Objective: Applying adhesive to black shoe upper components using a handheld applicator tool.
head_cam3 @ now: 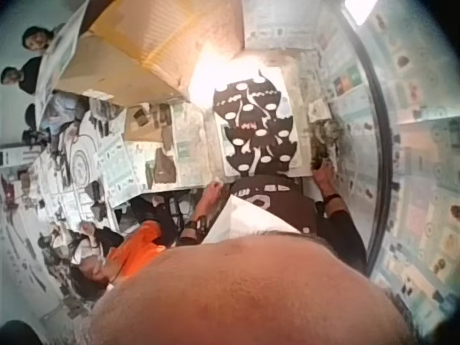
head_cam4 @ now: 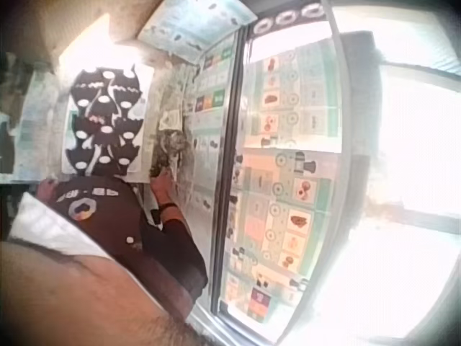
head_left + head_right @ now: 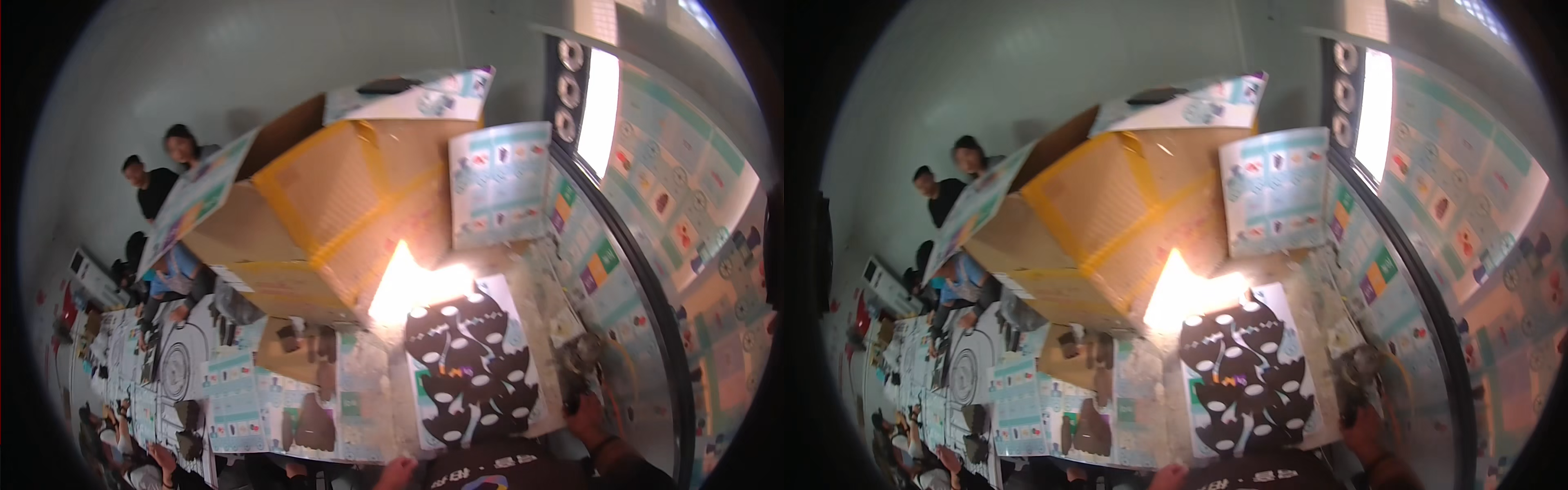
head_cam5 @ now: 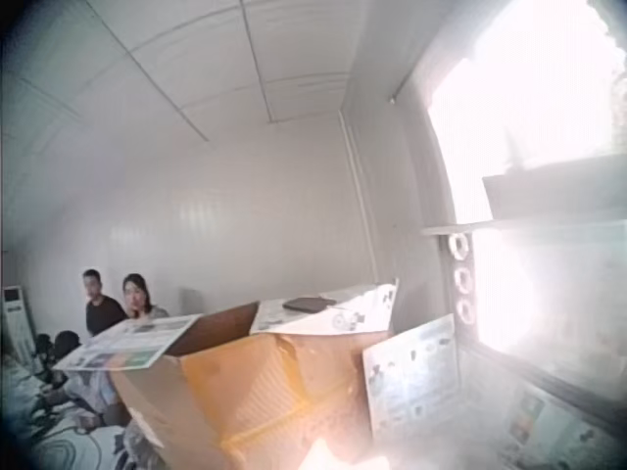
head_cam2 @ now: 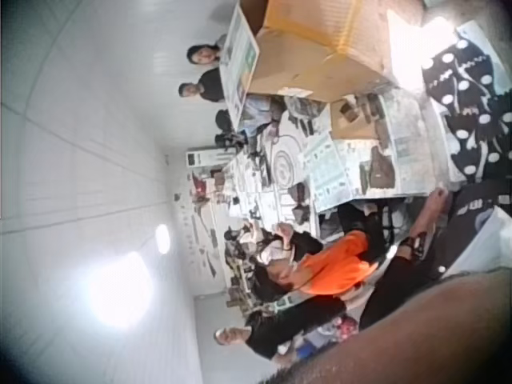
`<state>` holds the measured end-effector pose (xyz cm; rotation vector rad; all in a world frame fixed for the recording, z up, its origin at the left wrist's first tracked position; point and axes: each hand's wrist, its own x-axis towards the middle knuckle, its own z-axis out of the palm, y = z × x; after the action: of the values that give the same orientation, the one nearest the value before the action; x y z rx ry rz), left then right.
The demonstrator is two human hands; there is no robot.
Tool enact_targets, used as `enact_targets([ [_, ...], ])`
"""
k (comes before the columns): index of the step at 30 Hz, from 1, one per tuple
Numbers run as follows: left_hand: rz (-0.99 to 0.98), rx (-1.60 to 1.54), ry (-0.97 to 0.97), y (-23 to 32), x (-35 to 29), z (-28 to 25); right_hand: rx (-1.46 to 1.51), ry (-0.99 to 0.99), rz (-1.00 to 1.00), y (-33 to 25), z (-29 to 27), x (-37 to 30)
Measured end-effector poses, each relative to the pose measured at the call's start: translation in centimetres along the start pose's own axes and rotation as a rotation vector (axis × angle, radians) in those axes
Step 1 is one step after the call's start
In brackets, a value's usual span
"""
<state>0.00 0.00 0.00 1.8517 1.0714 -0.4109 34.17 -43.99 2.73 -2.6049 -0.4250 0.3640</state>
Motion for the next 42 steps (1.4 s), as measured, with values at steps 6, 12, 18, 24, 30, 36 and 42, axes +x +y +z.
enact_targets([
  [6, 0.048, -0.102, 0.072, 6.0, 3.9, 1.0, -0.319, 0.211, 0.033, 3.3, 1.2, 0.2],
  [12, 0.222, 0.040, 0.106, 12.7, 8.1, 0.7, -0.387, 0.066, 0.252, 2.7, 0.8, 0.9],
  [18, 0.413, 0.155, 0.070, 18.6, 11.4, -0.4, -0.150, 0.285, -0.062, -2.2, -0.2, 5.9],
  [24, 0.594, 0.333, 0.007, 25.2, 15.4, -0.7, -0.017, -0.105, -0.249, -14.8, 3.5, 17.6],
  [30, 0.762, 0.634, 0.106, 31.6, 20.9, 0.0, -0.162, -0.104, -0.560, -20.0, 6.6, 26.3],
  [36, 0.674, 0.846, 0.115, 35.4, 25.5, -0.7, -0.373, -0.346, -0.496, -20.4, 7.6, 29.6],
  [42, 0.654, 0.948, 0.031, 35.5, 27.1, 1.3, -0.388, -0.253, -0.418, -17.0, 7.5, 31.1],
])
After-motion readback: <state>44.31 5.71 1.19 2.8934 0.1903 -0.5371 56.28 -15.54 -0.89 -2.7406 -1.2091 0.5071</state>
